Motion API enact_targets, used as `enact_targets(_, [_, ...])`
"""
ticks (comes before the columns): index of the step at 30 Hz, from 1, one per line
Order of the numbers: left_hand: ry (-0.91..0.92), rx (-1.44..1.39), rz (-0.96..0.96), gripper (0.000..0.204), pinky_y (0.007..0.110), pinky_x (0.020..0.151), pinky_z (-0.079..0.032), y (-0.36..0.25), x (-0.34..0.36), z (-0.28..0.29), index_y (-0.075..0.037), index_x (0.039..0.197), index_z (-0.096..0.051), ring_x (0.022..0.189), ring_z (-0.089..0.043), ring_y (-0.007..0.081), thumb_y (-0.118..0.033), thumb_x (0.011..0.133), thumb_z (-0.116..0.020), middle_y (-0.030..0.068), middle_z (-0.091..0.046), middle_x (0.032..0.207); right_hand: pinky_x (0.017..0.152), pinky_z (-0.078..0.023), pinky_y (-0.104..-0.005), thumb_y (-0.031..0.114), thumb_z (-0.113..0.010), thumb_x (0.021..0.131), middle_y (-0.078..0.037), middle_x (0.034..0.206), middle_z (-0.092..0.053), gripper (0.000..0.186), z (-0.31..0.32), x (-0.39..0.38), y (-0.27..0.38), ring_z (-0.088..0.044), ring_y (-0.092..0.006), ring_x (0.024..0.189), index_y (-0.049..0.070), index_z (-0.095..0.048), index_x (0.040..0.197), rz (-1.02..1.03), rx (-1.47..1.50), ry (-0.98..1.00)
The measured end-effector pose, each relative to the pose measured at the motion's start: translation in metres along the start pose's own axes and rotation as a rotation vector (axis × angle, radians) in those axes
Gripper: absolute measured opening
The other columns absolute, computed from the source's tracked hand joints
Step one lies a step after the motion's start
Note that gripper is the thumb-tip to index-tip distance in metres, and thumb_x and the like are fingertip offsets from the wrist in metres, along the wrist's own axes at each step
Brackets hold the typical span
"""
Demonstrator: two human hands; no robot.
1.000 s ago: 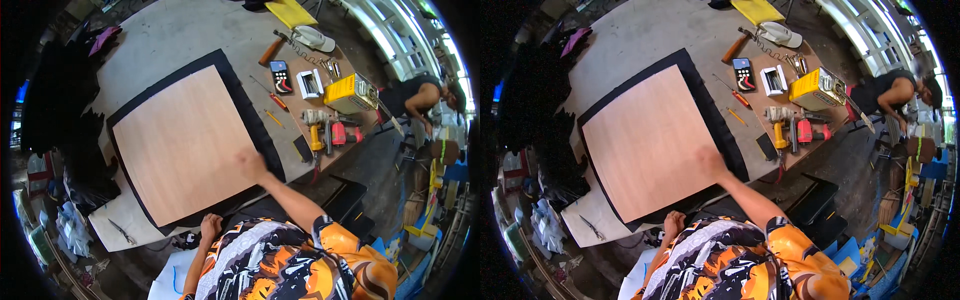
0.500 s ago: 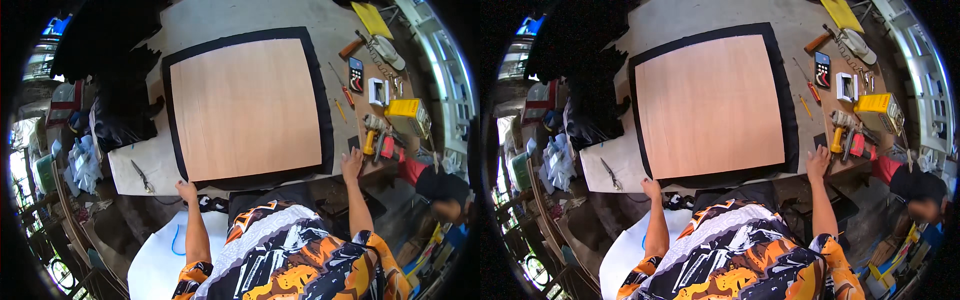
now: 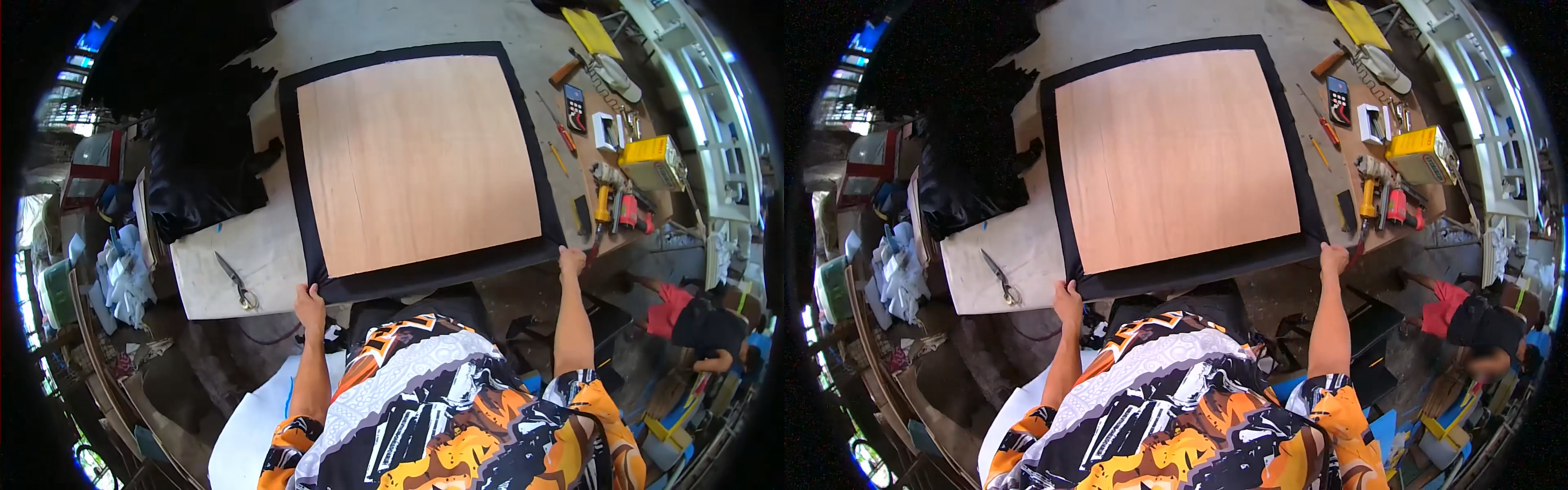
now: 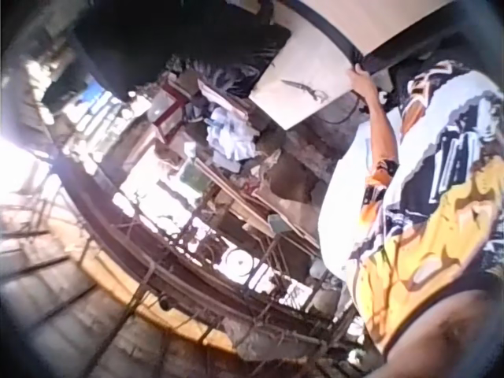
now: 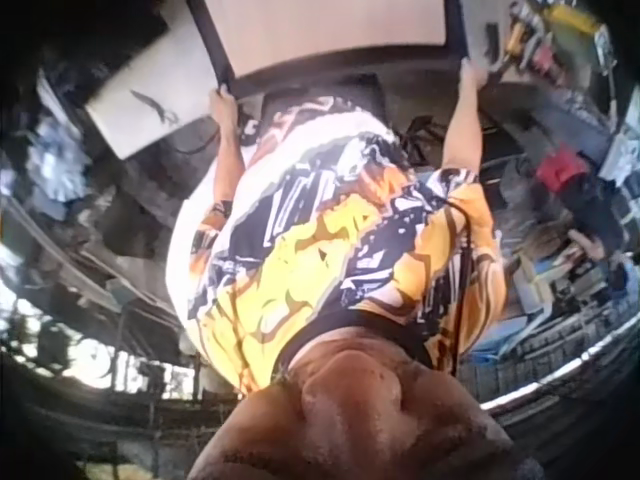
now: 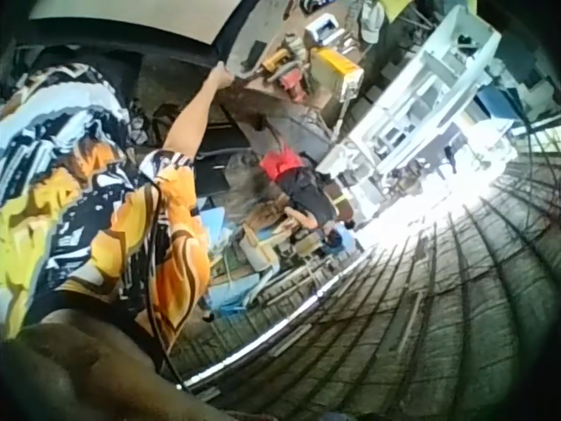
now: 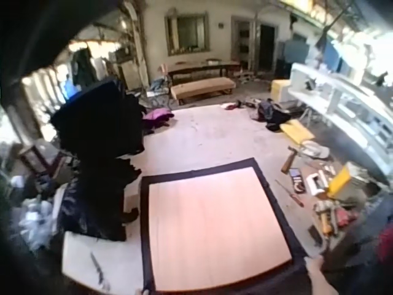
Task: Upholstering a wooden seat base with foam padding and fabric using a staple gun and spray adhesive.
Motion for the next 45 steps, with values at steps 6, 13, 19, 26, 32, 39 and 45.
enact_targets(6, [-0.24,-0.175,-0.39,0.017,0.04,0.084,-0.05,-0.125,-0.039,0.048,-0.01,0.103,-0.071,0.087,-0.063,0.0295,-0.007,0.087,-0.071,0.0067,-0.068,0.092,0.091,-0.054,-0.0451,0.029,-0.075,0.09,-0.018,0.104,-0.073,0.038,-0.012,-0.062,0.015,-0.067,-0.0397,0.099,0.003,-0.071,0.118,0.092,0.152,-0.016])
enact_targets(13, [0.326,-0.169,-0.958,0.036,0.043,0.091,-0.046,-0.294,-0.155,-0.086,-0.01,0.113,-0.071,0.111,-0.058,0.0294,-0.023,0.08,-0.08,0.0061,-0.064,0.12,0.096,-0.051,-0.0446,0.011,-0.074,0.085,-0.017,0.124,-0.063,0.05,0.029,-0.234,0.193,-0.06,-0.0393,0.108,0.002,-0.061,0.132,1.047,0.152,-0.16])
enact_targets(19, [0.265,-0.218,-0.895,0.03,0.042,0.089,-0.047,-0.284,-0.163,-0.142,-0.01,0.111,-0.072,0.109,-0.059,0.0299,-0.022,0.084,-0.076,0.0063,-0.064,0.118,0.092,-0.051,-0.0426,0.008,-0.072,0.083,-0.011,0.117,-0.062,0.039,-0.037,-0.314,0.322,-0.06,-0.0344,0.102,0.008,-0.064,0.121,1.475,0.331,0.299])
enact_targets(26, [0.178,-0.172,-0.921,0.02,0.041,0.085,-0.047,-0.296,-0.171,-0.124,-0.011,0.105,-0.074,0.102,-0.059,0.0291,-0.014,0.085,-0.072,0.0055,-0.065,0.112,0.089,-0.049,-0.0383,0.016,-0.071,0.084,-0.009,0.107,-0.059,0.029,-0.085,-0.331,0.365,-0.056,-0.0308,0.095,0.011,-0.063,0.111,1.708,0.275,0.333])
enact_targets(32, [0.214,-0.295,-0.876,0.012,0.039,0.079,-0.049,-0.311,-0.174,-0.107,-0.01,0.095,-0.073,0.087,-0.06,0.0283,-0.007,0.084,-0.07,0.0064,-0.066,0.096,0.088,-0.049,-0.0369,0.018,-0.071,0.083,-0.007,0.104,-0.059,0.026,-0.095,-0.321,0.359,-0.056,-0.0297,0.093,0.012,-0.064,0.107,1.684,0.312,0.321])
enact_targets(39, [0.365,-0.371,-0.888,0.007,0.038,0.066,-0.049,-0.365,-0.128,-0.029,-0.009,0.084,-0.07,0.069,-0.058,0.0299,-0.004,0.08,-0.072,0.008,-0.063,0.08,0.087,-0.049,-0.0362,0.018,-0.072,0.083,-0.006,0.101,-0.06,0.024,-0.092,-0.319,0.36,-0.057,-0.0284,0.091,0.012,-0.065,0.105,1.66,0.355,0.34])
enact_targets(45, [0.276,-0.392,-0.99,0.009,0.037,0.066,-0.048,-0.408,-0.035,-0.063,-0.006,0.078,-0.068,0.07,-0.059,0.0285,0.002,0.077,-0.072,0.0057,-0.065,0.08,0.082,-0.05,-0.0347,0.016,-0.074,0.081,-0.003,0.091,-0.063,0.017,-0.081,-0.304,0.37,-0.059,-0.0263,0.083,0.013,-0.068,0.097,1.58,0.562,0.467])
Point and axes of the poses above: each hand's wrist, its own x-axis towards the middle knuckle, its own z-axis out of the back of the hand, y = z × x, the point moved 10 cm from there along x, towards the middle knuckle
